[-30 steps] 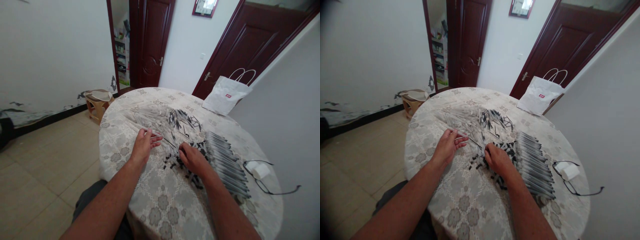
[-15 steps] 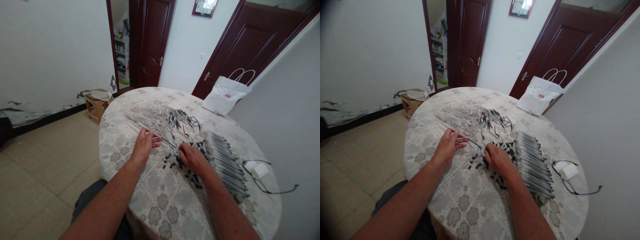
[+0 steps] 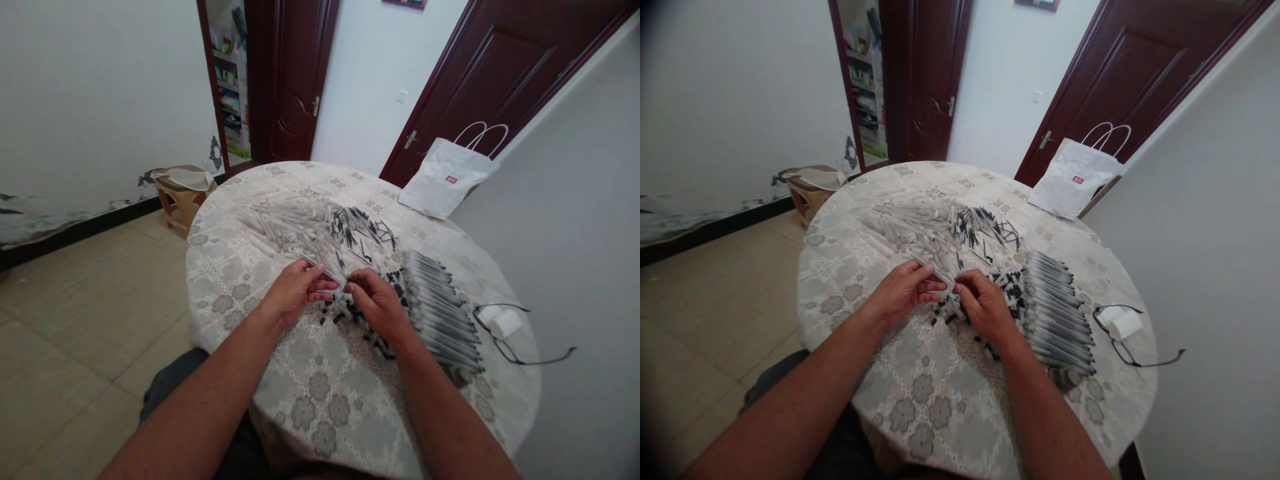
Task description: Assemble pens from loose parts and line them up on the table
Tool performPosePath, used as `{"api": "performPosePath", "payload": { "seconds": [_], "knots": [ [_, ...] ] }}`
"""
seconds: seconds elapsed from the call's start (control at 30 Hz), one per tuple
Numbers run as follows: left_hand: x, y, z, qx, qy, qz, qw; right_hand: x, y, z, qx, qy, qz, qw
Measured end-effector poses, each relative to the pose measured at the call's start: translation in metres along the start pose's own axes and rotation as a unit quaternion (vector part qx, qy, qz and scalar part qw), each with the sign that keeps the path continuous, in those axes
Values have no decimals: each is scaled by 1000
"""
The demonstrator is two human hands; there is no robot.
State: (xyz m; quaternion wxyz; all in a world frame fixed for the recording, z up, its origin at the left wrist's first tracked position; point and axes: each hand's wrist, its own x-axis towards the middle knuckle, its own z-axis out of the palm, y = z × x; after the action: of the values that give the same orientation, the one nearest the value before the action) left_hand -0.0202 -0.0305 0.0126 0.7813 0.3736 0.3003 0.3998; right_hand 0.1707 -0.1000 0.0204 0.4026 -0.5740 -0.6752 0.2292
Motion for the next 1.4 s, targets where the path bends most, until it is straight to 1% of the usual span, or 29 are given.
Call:
{"api": "performPosePath", "payload": {
  "seconds": [0.07,0.1,0.2,0.27,0.33,0.37,0.43,0.5,0.6,0.67,0.77,0.83,0.93,1.0,1.07,1.13,1.2,1.4],
  "knots": [
    [-2,-1,1,-18,-33,-31,999,0,4,5,38,0,15,999],
    [-2,-1,1,-27,-41,-41,998,0,6,7,51,1,20,999],
    [-1,0,-1,-64,-32,-43,997,0,6,7,60,8,23,998],
    [2,2,-3,-94,-11,-34,995,-1,1,4,15,-1,2,1000],
    [5,3,-5,-119,23,-22,992,-2,-6,0,-58,-53,-44,996],
    [6,4,-6,-125,39,-16,991,-3,-10,-1,-97,-93,-71,988],
    [7,5,-7,-128,62,-4,990,-4,-17,0,-168,-176,-111,964],
    [7,5,-7,-123,72,8,990,-6,-22,4,-241,-234,-122,934],
    [7,4,-6,-111,83,22,990,-6,-26,13,-326,-273,-114,898],
    [6,4,-5,-102,89,30,990,-6,-27,19,-353,-282,-104,886],
    [6,4,-5,-95,90,41,991,-5,-27,24,-371,-278,-92,881],
    [5,4,-5,-93,91,45,991,-5,-27,25,-363,-266,-96,888],
    [5,4,-6,-93,89,43,991,-5,-27,22,-330,-237,-107,908],
    [5,4,-6,-93,89,40,991,-6,-27,20,-322,-228,-108,912],
    [5,4,-6,-90,92,42,991,-7,-28,19,-331,-244,-113,904],
    [5,4,-6,-86,97,46,990,-8,-29,19,-345,-270,-124,890],
    [5,4,-5,-82,101,50,990,-9,-30,21,-362,-282,-133,879],
    [5,6,-5,-79,105,55,990,-12,-34,24,-377,-304,-137,864]
  ]
}}
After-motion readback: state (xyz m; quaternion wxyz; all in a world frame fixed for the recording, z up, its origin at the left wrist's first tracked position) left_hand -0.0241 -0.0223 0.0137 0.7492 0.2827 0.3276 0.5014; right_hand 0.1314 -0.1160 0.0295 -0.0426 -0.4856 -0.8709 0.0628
